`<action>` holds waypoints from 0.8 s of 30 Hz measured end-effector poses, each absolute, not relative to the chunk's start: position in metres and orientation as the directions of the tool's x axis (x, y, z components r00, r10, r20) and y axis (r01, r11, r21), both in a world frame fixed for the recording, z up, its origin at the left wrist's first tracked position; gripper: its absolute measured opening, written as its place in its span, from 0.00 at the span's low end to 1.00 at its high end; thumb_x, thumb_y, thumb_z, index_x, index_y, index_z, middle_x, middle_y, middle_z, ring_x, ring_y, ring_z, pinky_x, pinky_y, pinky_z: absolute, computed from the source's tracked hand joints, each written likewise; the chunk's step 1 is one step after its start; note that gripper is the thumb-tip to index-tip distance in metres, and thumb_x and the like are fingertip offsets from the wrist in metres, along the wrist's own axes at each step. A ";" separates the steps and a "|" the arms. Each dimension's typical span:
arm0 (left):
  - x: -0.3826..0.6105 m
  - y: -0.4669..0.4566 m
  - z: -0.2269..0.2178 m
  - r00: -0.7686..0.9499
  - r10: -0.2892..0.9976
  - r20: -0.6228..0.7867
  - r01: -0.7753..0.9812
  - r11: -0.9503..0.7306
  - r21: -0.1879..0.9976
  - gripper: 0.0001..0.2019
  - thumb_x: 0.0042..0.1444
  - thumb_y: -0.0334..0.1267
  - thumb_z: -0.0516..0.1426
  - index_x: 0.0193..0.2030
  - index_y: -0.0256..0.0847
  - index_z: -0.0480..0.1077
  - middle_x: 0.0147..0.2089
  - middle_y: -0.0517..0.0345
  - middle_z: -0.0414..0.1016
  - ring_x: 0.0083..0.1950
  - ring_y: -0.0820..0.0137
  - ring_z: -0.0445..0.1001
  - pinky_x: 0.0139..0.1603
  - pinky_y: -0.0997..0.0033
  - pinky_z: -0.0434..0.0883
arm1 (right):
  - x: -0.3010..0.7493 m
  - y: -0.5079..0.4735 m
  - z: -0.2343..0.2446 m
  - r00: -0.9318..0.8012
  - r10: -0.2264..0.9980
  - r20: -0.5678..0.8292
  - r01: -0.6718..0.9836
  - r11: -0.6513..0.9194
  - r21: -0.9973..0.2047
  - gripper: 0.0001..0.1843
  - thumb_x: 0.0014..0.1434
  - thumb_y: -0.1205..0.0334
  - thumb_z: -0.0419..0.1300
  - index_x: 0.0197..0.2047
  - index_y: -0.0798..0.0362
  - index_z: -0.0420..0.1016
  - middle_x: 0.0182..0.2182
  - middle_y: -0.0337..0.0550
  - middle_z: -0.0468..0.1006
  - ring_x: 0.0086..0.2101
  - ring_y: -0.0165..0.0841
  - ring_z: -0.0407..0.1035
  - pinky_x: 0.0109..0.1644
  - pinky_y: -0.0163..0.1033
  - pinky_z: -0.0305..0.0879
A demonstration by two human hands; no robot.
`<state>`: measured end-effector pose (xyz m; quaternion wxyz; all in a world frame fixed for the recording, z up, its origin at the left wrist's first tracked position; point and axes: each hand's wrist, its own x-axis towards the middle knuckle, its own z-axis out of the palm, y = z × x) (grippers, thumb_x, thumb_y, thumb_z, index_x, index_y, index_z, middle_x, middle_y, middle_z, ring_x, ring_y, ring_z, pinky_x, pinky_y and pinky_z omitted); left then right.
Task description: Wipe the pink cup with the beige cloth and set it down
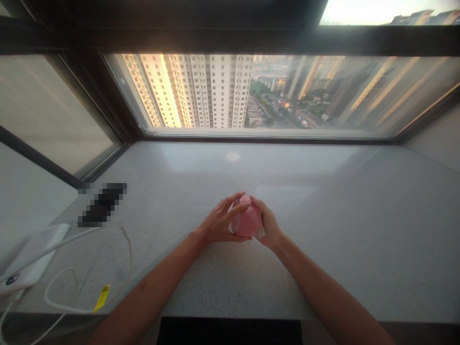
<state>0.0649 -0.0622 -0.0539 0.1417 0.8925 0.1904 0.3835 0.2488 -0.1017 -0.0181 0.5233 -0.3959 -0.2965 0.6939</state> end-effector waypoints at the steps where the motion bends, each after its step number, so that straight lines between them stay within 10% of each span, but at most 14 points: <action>1: 0.065 -0.063 -0.053 0.608 0.480 0.633 0.229 -0.869 0.439 0.59 0.47 0.58 0.76 0.81 0.55 0.50 0.79 0.36 0.56 0.77 0.41 0.65 0.72 0.40 0.71 | 0.249 -0.103 -0.018 -0.135 0.971 -0.198 -0.453 -0.238 -0.859 0.28 0.59 0.32 0.66 0.37 0.51 0.81 0.29 0.43 0.79 0.27 0.34 0.69 0.31 0.37 0.68; 7: 0.066 -0.070 -0.044 0.583 0.674 0.453 0.123 -0.625 0.771 0.58 0.50 0.54 0.75 0.80 0.48 0.49 0.66 0.40 0.74 0.59 0.50 0.80 0.61 0.48 0.78 | 0.252 -0.110 -0.012 -0.185 0.955 0.230 -0.005 0.234 -0.972 0.24 0.55 0.39 0.75 0.34 0.53 0.79 0.30 0.40 0.76 0.31 0.33 0.67 0.36 0.38 0.66; 14: 0.065 -0.061 -0.052 0.624 0.441 0.645 0.167 -0.882 0.441 0.68 0.47 0.59 0.76 0.84 0.57 0.38 0.85 0.34 0.41 0.83 0.38 0.53 0.76 0.33 0.63 | 0.254 -0.099 -0.017 -0.132 0.971 -0.197 -0.495 -0.237 -0.836 0.21 0.58 0.40 0.73 0.36 0.51 0.80 0.28 0.39 0.78 0.26 0.30 0.69 0.28 0.33 0.67; 18: 0.065 -0.060 -0.053 0.608 0.438 0.662 0.185 -0.889 0.418 0.59 0.50 0.58 0.75 0.82 0.54 0.49 0.80 0.35 0.57 0.78 0.44 0.63 0.75 0.41 0.68 | 0.253 -0.097 -0.019 -0.210 0.938 -0.277 -0.578 -0.347 -0.739 0.26 0.58 0.34 0.70 0.38 0.51 0.81 0.30 0.42 0.81 0.27 0.32 0.72 0.29 0.35 0.71; 24: 0.060 -0.063 -0.044 0.565 0.711 0.418 0.086 -0.555 0.828 0.47 0.56 0.60 0.70 0.77 0.45 0.60 0.59 0.44 0.80 0.54 0.55 0.82 0.56 0.55 0.80 | 0.252 -0.104 -0.014 -0.298 0.952 0.062 -0.164 0.013 -0.986 0.23 0.53 0.42 0.78 0.40 0.52 0.82 0.33 0.41 0.80 0.31 0.32 0.70 0.33 0.33 0.67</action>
